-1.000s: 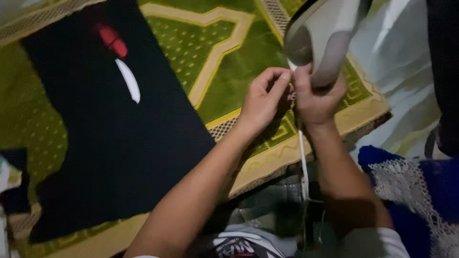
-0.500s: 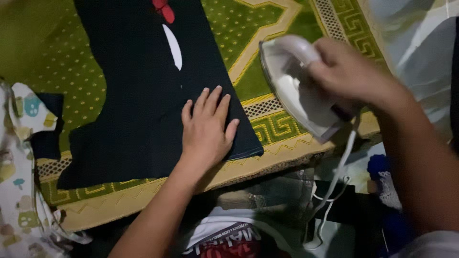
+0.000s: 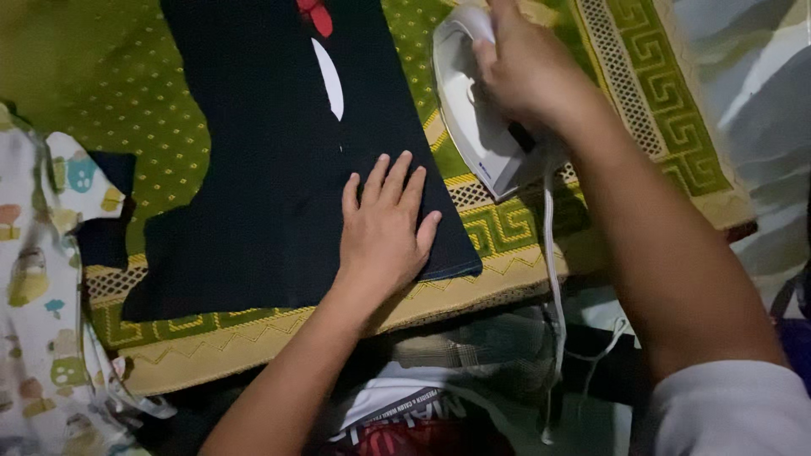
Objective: The person irons a black t-shirt on a green patterned mat, smoothing it with hands and using a white iron. After finishing the black shirt, the person picks up a white patterned baby onesie and begins to unfold and smooth it on the mat.
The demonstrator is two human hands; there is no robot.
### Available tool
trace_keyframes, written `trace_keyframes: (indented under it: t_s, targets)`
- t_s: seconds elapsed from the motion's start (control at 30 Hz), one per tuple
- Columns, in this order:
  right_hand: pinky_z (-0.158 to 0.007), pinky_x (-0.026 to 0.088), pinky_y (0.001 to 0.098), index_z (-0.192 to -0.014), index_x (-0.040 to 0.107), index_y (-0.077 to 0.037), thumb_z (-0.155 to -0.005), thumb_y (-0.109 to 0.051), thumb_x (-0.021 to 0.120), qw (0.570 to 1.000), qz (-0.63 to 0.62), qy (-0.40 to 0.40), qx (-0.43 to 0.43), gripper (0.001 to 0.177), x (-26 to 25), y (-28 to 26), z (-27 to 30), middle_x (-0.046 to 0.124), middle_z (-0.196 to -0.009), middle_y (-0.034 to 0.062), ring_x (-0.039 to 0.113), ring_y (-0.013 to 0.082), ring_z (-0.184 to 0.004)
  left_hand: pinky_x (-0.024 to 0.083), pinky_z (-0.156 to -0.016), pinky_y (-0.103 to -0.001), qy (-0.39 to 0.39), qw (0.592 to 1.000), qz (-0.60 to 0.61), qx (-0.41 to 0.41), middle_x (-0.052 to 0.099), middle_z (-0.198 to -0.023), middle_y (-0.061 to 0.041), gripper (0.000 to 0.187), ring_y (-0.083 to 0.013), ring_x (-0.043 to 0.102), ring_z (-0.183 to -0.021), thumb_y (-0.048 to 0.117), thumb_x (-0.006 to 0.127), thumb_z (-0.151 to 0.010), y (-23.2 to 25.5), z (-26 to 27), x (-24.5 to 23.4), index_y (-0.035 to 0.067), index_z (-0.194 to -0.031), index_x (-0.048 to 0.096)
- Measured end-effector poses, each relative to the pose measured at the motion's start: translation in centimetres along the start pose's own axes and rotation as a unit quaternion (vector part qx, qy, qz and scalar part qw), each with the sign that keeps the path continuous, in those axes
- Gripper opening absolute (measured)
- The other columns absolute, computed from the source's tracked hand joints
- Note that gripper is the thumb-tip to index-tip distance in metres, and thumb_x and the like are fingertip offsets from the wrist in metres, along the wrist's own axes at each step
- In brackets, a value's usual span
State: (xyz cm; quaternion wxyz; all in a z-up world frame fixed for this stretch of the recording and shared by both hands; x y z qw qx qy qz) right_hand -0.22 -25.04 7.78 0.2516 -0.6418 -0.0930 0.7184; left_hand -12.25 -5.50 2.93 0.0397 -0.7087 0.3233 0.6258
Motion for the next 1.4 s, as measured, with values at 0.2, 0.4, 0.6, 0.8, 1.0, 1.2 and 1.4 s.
trace_keyframes:
  t_s: [0.2, 0.4, 0.6, 0.8, 1.0, 1.2, 1.4]
  targets:
    - [-0.100, 0.046, 0.0558, -0.161, 0.034, -0.016, -0.107, -0.028, 0.052, 0.975, 0.071, 0.018, -0.209, 0.058, -1.0, -2.7, 5.8, 0.060, -0.136, 0.0283, 0.060, 0.0490, -0.118, 0.023, -0.119, -0.061, 0.007, 0.999, 0.032, -0.002, 0.044, -0.157, -0.017, 0.062, -0.0358, 0.034, -0.148, 0.037, 0.064, -0.093, 0.0, 0.3, -0.6, 0.004, -0.144, 0.055]
    - [-0.081, 0.062, 0.0445, -0.170, 0.026, -0.038, -0.108, -0.035, 0.048, 0.983, 0.112, -0.136, 0.042, 0.066, -0.3, 3.0, 11.5, 0.073, -0.120, 0.0186, 0.075, 0.0313, -0.086, 0.020, -0.117, -0.061, -0.004, 0.999, 0.052, 0.017, 0.043, -0.154, -0.021, 0.063, -0.0393, 0.033, -0.146, 0.037, 0.066, -0.093, 0.0, 0.4, -1.0, 0.000, -0.142, 0.055]
    - [-0.067, 0.060, 0.0448, -0.152, 0.045, -0.015, -0.105, -0.032, 0.056, 0.992, 0.071, -0.035, -0.100, 0.052, -3.4, 0.1, 12.6, 0.072, -0.113, 0.0196, 0.072, 0.0262, -0.082, 0.028, -0.115, -0.055, 0.000, 0.998, 0.054, 0.041, 0.053, -0.148, -0.019, 0.054, -0.0353, 0.043, -0.141, 0.037, 0.070, -0.091, -3.1, 5.7, -4.2, 0.004, -0.133, 0.065]
    - [-0.070, 0.062, 0.0415, -0.150, 0.051, -0.024, -0.102, -0.034, 0.052, 0.975, 0.080, -0.118, -0.172, 0.049, -0.6, -5.5, 12.4, 0.074, -0.110, 0.0136, 0.076, 0.0259, -0.082, 0.043, -0.104, -0.046, 0.069, 0.994, 0.067, 0.045, 0.071, -0.123, -0.007, 0.021, -0.0260, 0.062, -0.122, 0.023, 0.079, -0.086, -6.7, 12.1, -8.8, 0.012, -0.105, 0.079]
    - [-0.070, 0.061, 0.0458, -0.148, 0.054, -0.032, -0.101, -0.039, 0.052, 0.959, 0.188, -0.131, -0.170, 0.047, 4.3, -9.5, 13.1, 0.076, -0.108, 0.0122, 0.077, 0.0285, -0.081, 0.047, -0.101, -0.044, 0.119, 0.986, 0.107, 0.043, 0.072, -0.119, -0.004, 0.017, -0.0241, 0.064, -0.118, 0.020, 0.080, -0.086, -8.0, 14.2, -9.6, 0.014, -0.102, 0.080]
    - [-0.071, 0.060, 0.0464, -0.145, 0.059, -0.029, -0.104, -0.045, 0.051, 0.951, 0.189, -0.085, -0.231, 0.044, 5.8, -12.6, 11.8, 0.078, -0.100, 0.0122, 0.077, 0.0286, -0.077, 0.046, -0.100, -0.043, 0.124, 0.984, 0.120, 0.042, 0.072, -0.116, -0.004, 0.015, -0.0245, 0.064, -0.116, 0.021, 0.081, -0.086, -8.2, 14.4, -9.6, 0.014, -0.099, 0.079]
    - [-0.069, 0.061, 0.0458, -0.146, 0.059, -0.030, -0.102, -0.046, 0.051, 0.944, 0.194, -0.124, -0.235, 0.047, 5.7, -10.0, 11.6, 0.077, -0.105, 0.0125, 0.077, 0.0291, -0.075, 0.048, -0.099, -0.042, 0.147, 0.975, 0.161, 0.049, 0.073, -0.112, -0.005, 0.014, -0.0253, 0.066, -0.113, 0.020, 0.080, -0.086, -8.8, 14.7, -9.9, 0.012, -0.097, 0.077]
Point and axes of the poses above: each hand's wrist, its own z-axis away from the middle knuckle, its own x-axis out of the palm, y = z × x, the point moved 9 cm from there along -z, towards the middle knuckle
